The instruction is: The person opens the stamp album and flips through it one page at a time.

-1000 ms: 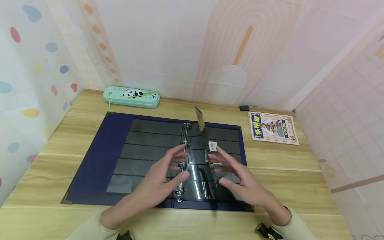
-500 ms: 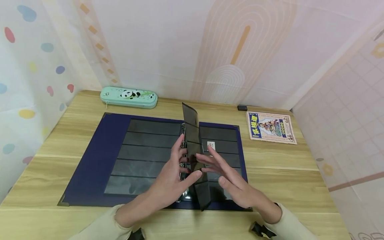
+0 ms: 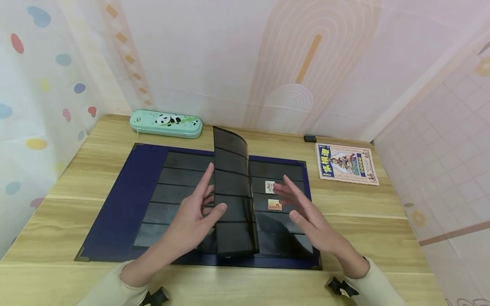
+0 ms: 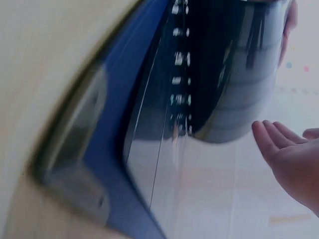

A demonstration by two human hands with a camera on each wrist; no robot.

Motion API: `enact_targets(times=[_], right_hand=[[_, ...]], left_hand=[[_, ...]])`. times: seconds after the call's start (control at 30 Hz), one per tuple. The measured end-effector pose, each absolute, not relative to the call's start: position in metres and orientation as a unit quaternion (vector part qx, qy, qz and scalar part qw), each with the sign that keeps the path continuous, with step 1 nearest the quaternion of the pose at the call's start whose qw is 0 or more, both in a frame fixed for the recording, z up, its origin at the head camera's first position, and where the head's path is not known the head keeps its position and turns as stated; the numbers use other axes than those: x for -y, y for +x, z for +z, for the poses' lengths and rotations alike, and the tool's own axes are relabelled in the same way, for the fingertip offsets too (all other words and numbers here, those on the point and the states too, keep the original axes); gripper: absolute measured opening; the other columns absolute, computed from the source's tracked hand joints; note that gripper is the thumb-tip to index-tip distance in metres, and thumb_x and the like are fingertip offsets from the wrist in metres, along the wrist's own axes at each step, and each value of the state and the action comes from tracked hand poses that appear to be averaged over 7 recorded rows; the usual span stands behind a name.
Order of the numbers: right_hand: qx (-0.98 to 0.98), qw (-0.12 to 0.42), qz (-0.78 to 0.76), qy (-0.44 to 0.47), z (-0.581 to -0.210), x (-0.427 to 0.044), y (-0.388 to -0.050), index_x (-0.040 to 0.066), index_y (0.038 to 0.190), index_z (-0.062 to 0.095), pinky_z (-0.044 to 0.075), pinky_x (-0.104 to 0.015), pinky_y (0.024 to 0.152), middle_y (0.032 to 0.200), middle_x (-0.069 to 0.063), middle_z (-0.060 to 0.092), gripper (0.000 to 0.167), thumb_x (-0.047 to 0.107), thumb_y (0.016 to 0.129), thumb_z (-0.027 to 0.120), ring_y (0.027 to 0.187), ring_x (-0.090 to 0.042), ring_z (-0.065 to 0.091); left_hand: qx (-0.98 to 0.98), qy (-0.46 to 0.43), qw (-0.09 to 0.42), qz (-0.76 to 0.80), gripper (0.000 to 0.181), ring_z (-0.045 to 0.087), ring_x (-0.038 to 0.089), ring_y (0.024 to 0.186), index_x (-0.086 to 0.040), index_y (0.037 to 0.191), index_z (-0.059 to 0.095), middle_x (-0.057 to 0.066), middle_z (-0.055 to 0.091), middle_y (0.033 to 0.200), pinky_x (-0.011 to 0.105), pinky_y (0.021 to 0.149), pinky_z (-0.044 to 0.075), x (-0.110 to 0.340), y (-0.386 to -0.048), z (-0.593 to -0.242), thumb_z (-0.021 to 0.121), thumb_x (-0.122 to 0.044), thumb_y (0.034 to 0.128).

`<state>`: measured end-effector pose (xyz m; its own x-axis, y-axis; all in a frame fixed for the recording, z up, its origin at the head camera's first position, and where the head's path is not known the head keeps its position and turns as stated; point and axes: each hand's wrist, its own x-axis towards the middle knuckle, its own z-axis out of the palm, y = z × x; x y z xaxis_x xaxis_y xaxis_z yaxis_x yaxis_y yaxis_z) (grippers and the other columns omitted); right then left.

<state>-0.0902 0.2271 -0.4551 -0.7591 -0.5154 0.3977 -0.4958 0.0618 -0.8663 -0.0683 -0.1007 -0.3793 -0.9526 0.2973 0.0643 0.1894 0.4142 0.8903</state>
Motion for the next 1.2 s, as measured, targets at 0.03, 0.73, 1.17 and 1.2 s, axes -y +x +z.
enact_targets(times=[0.03, 0.73, 1.17, 1.2], right_hand=[[-0.74, 0.01, -0.58, -0.34, -0.456, -0.23, -0.092, 0.01, 0.179, 0.016, 0.044, -0.035, 0.125, 0.173, -0.024, 0.04, 0.067, 0.008, 0.118, 0.045, 0.16, -0.023, 0.043], [-0.874, 0.088, -0.394, -0.271, -0.5, -0.285, -0.122, 0.008, 0.174, 0.037, 0.021, -0.082, 0.123, 0.183, -0.022, 0.019, 0.093, 0.035, 0.099, 0.086, 0.169, -0.05, 0.01], [-0.884, 0.135, -0.378, -0.239, -0.498, -0.283, -0.12, 0.003, 0.174, 0.034, 0.013, -0.077, 0.129, 0.185, -0.022, 0.012, 0.097, 0.026, 0.098, 0.089, 0.169, -0.051, 0.002], [-0.883, 0.136, -0.38, -0.238, -0.498, -0.283, -0.12, 0.003, 0.174, 0.033, 0.013, -0.077, 0.129, 0.185, -0.022, 0.011, 0.097, 0.026, 0.098, 0.089, 0.169, -0.05, 0.001]], left_hand=[[-0.837, 0.144, 0.05, 0.525, 0.089, 0.051, 0.048, 0.151, -0.021, 0.181, 0.007, 0.037, 0.037, 0.169, 0.061, 0.11, 0.055, 0.104, -0.069, -0.378, 0.065, -0.013, 0.1129], [-0.816, 0.11, 0.08, 0.562, 0.083, 0.059, 0.031, 0.141, -0.028, 0.18, 0.016, 0.02, 0.022, 0.181, 0.021, 0.095, 0.05, 0.155, -0.089, -0.364, 0.059, -0.006, 0.113], [-0.687, 0.109, 0.084, 0.714, 0.076, 0.076, 0.01, 0.116, -0.016, 0.178, 0.026, -0.012, 0.073, 0.141, 0.028, 0.087, 0.065, 0.157, -0.095, -0.373, 0.055, 0.006, 0.1112], [-0.679, 0.104, 0.086, 0.721, 0.076, 0.077, 0.01, 0.116, -0.016, 0.178, 0.027, -0.012, 0.074, 0.14, 0.028, 0.088, 0.065, 0.157, -0.096, -0.374, 0.055, 0.006, 0.1113]])
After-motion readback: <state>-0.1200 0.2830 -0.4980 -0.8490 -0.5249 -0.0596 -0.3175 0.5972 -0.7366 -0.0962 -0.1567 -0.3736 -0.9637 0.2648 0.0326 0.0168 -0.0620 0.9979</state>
